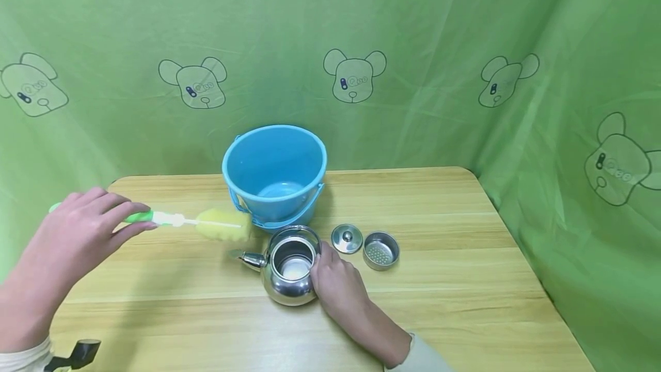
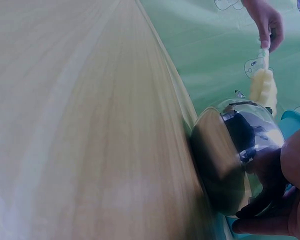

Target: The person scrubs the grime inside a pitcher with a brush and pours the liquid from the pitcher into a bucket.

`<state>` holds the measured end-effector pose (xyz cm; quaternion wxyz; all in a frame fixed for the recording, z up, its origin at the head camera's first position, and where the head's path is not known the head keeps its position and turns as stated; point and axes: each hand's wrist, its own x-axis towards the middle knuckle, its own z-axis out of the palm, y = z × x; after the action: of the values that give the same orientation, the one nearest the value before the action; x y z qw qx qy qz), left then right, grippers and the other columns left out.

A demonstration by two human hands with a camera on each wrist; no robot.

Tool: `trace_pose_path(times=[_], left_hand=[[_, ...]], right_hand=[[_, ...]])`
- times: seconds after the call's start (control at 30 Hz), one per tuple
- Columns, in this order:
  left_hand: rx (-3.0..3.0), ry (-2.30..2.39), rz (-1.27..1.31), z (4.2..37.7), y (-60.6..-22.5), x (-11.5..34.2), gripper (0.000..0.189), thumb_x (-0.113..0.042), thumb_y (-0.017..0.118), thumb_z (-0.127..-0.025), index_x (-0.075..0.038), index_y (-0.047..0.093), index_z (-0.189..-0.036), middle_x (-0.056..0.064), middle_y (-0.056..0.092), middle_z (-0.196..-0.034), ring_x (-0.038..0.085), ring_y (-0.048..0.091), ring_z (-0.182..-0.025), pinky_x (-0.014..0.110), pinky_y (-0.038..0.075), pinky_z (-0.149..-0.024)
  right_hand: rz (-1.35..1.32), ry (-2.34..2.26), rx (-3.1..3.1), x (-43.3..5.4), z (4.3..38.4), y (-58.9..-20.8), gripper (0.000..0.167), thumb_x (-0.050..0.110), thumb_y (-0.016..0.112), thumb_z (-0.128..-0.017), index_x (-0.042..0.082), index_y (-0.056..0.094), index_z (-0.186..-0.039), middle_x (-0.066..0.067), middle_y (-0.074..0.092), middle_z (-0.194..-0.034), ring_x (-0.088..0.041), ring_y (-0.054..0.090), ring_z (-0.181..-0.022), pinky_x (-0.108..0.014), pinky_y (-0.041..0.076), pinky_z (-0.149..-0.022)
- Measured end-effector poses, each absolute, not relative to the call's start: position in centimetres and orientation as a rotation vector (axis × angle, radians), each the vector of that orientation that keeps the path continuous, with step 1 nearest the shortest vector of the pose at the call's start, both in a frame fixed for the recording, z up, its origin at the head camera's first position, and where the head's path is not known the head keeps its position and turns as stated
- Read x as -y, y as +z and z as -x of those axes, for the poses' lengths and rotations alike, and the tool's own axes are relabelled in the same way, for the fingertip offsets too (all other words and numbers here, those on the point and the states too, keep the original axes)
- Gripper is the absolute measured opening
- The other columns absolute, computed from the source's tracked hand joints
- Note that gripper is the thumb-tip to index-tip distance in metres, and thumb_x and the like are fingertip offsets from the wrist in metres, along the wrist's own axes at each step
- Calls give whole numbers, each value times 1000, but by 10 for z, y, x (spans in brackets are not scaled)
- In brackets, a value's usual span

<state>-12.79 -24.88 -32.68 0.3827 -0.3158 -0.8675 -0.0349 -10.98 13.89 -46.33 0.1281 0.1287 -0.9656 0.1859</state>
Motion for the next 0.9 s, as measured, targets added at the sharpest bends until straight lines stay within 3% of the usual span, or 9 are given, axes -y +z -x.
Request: trace_pose_path(times=[0.2,0.53,0.9], left_hand=[[2257,-117,794,132,-339,257,71,-62,35,-107,-6,76,-91,9,75,-79,29,63,-71,42,43,-60],[2314,-150,786,140,-357,269,72,-64,35,-105,-6,76,-91,10,76,-81,29,67,-72,45,52,-63],[2365,-196,745,150,-377,280,75,-68,32,-102,-8,77,-90,9,76,-80,29,66,-69,47,48,-60]], right_hand=[[-373,534,2801,-139,110,-464,37,14,53,-103,-12,59,-128,-26,74,-111,-40,74,-81,-46,63,-70],[-375,535,2797,-139,110,-465,36,13,54,-102,-12,59,-127,-25,74,-108,-38,74,-78,-45,63,-69],[-386,517,2780,-139,110,-465,35,13,54,-102,-12,60,-126,-24,74,-107,-37,73,-76,-44,63,-67]])
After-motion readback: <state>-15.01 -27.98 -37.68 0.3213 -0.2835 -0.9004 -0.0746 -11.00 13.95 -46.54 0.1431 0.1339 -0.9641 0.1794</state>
